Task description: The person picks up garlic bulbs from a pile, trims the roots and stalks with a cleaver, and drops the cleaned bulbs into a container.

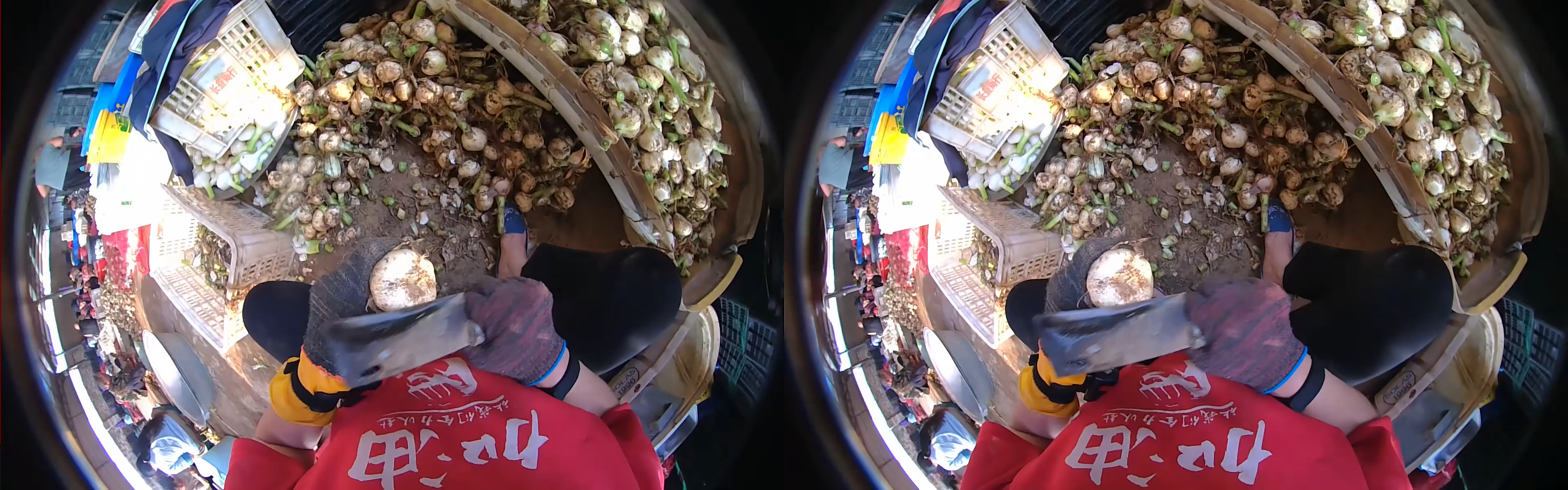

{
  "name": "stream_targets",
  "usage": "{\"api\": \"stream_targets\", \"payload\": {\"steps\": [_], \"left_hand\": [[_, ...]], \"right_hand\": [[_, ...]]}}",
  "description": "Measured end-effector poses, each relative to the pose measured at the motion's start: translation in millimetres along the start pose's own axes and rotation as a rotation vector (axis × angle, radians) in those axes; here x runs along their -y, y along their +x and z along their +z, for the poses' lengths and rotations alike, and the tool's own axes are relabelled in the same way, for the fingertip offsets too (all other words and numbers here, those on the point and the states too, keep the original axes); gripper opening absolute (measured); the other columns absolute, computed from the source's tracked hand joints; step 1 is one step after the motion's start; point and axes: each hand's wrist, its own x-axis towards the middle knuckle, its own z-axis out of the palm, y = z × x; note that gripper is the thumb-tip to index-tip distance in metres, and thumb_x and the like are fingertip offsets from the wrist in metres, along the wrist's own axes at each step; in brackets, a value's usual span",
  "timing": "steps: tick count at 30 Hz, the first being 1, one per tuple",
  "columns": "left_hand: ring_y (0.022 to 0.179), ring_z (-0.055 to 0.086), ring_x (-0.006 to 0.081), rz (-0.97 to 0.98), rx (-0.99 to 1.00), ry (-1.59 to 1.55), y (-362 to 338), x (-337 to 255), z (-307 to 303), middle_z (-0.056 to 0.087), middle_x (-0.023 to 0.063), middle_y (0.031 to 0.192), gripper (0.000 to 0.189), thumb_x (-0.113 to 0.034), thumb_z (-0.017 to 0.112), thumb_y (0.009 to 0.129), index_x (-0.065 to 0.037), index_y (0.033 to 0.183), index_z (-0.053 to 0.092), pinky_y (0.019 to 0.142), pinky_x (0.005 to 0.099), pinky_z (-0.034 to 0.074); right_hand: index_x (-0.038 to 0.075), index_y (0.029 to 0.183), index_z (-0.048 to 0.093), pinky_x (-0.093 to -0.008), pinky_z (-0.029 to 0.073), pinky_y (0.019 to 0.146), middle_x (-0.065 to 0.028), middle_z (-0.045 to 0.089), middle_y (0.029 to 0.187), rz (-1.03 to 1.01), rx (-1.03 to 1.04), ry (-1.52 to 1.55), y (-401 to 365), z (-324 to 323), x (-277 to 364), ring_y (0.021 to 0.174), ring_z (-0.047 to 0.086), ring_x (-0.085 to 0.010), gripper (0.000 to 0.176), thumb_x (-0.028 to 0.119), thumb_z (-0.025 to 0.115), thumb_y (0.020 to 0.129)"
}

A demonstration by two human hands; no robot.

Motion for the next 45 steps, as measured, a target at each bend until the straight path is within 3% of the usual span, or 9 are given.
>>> {"api": "stream_targets", "payload": {"steps": [4, 17, 19, 21, 29, 31, 41, 43, 45], "left_hand": [[0.096, 0.066, 0.0183, 0.382, -0.032, 0.485, -30, -4, -1, 0.067, 0.0105, 0.108, 0.051, -0.017, 0.073, 0.082, 0.003, 0.125, 0.054, 0.086, 0.0324, 0.052], [0.082, 0.069, 0.0208, 0.333, 0.111, 0.348, -60, 1, -21, 0.070, 0.0106, 0.090, 0.041, -0.018, 0.074, 0.078, 0.002, 0.111, 0.061, 0.077, 0.0323, 0.053], [0.082, 0.069, 0.0203, 0.748, 0.213, 1.162, -58, -9, -23, 0.070, 0.0107, 0.092, 0.044, -0.020, 0.079, 0.074, 0.000, 0.109, 0.061, 0.076, 0.0332, 0.054], [0.075, 0.066, 0.0192, 0.532, 0.069, 0.792, -65, -5, -15, 0.066, 0.0075, 0.089, 0.058, -0.017, 0.090, 0.054, -0.001, 0.102, 0.061, 0.072, 0.0324, 0.053], [0.090, 0.062, 0.0186, -0.116, 0.079, -0.251, -41, 18, -3, 0.061, 0.0135, 0.117, 0.064, -0.021, 0.076, 0.077, -0.001, 0.130, 0.048, 0.084, 0.0321, 0.050], [0.102, 0.065, 0.0308, 0.049, 0.428, -0.728, -27, 21, -14, 0.058, 0.0227, 0.122, 0.070, -0.054, 0.060, 0.086, 0.000, 0.130, 0.047, 0.083, 0.0437, 0.056], [0.092, 0.059, 0.0265, 0.102, 0.157, -0.910, -25, 19, -4, 0.059, 0.0090, 0.104, 0.037, -0.038, 0.055, 0.092, -0.009, 0.114, 0.056, 0.085, 0.0446, 0.049], [0.080, 0.058, 0.0248, 0.095, 0.212, -0.997, -25, 21, -6, 0.058, 0.0056, 0.089, 0.033, -0.036, 0.062, 0.085, -0.009, 0.104, 0.059, 0.079, 0.0415, 0.048], [0.068, 0.058, 0.0231, 0.091, 0.300, -1.082, -16, 20, -6, 0.057, 0.0021, 0.075, 0.030, -0.034, 0.070, 0.078, -0.010, 0.094, 0.062, 0.073, 0.0384, 0.048]], "right_hand": [[0.009, 0.109, 0.067, -0.0393, 0.050, 0.061, -0.0085, 0.062, 0.084, -0.141, 0.134, -0.089, 0, -2, 22, 0.074, 0.065, -0.0272, 0.047, 0.030, 0.068, 0.067], [0.008, 0.095, 0.068, -0.0398, 0.051, 0.067, -0.0084, 0.064, 0.089, -0.071, 0.278, -0.082, -20, 5, 44, 0.081, 0.065, -0.0302, 0.046, 0.038, 0.071, 0.060], [0.008, 0.091, 0.068, -0.0395, 0.050, 0.060, -0.0090, 0.064, 0.080, -0.008, 0.070, -0.215, -44, 44, 4, 0.072, 0.066, -0.0303, 0.033, 0.031, 0.068, 0.067], [0.007, 0.085, 0.069, -0.0391, 0.052, 0.056, -0.0130, 0.063, 0.068, 0.216, -0.160, -0.002, -37, 43, -38, 0.063, 0.065, -0.0346, 0.018, 0.021, 0.066, 0.074], [0.002, 0.080, 0.066, -0.0270, 0.045, 0.058, -0.0052, 0.062, 0.069, 0.354, -0.089, 0.547, -51, 45, -15, 0.063, 0.059, -0.0113, 0.007, 0.006, 0.071, 0.077], [0.002, 0.079, 0.066, -0.0269, 0.045, 0.057, -0.0051, 0.062, 0.068, 0.456, -0.063, 0.692, -47, 43, -17, 0.063, 0.059, -0.0111, 0.007, 0.006, 0.072, 0.077], [0.001, 0.093, 0.065, -0.0343, 0.051, 0.066, -0.0134, 0.065, 0.079, -0.046, -0.008, 1.146, -2, 61, -21, 0.075, 0.066, -0.0331, 0.029, 0.018, 0.076, 0.071], [0.003, 0.089, 0.066, -0.0358, 0.050, 0.062, -0.0118, 0.065, 0.080, -0.197, 0.022, 0.573, 2, 44, -29, 0.071, 0.063, -0.0349, 0.029, 0.021, 0.077, 0.070], [0.002, 0.082, 0.064, -0.0351, 0.048, 0.060, -0.0101, 0.063, 0.074, 0.266, 0.049, 0.638, -13, 53, -39, 0.064, 0.060, -0.0250, 0.024, 0.019, 0.077, 0.072]]}}
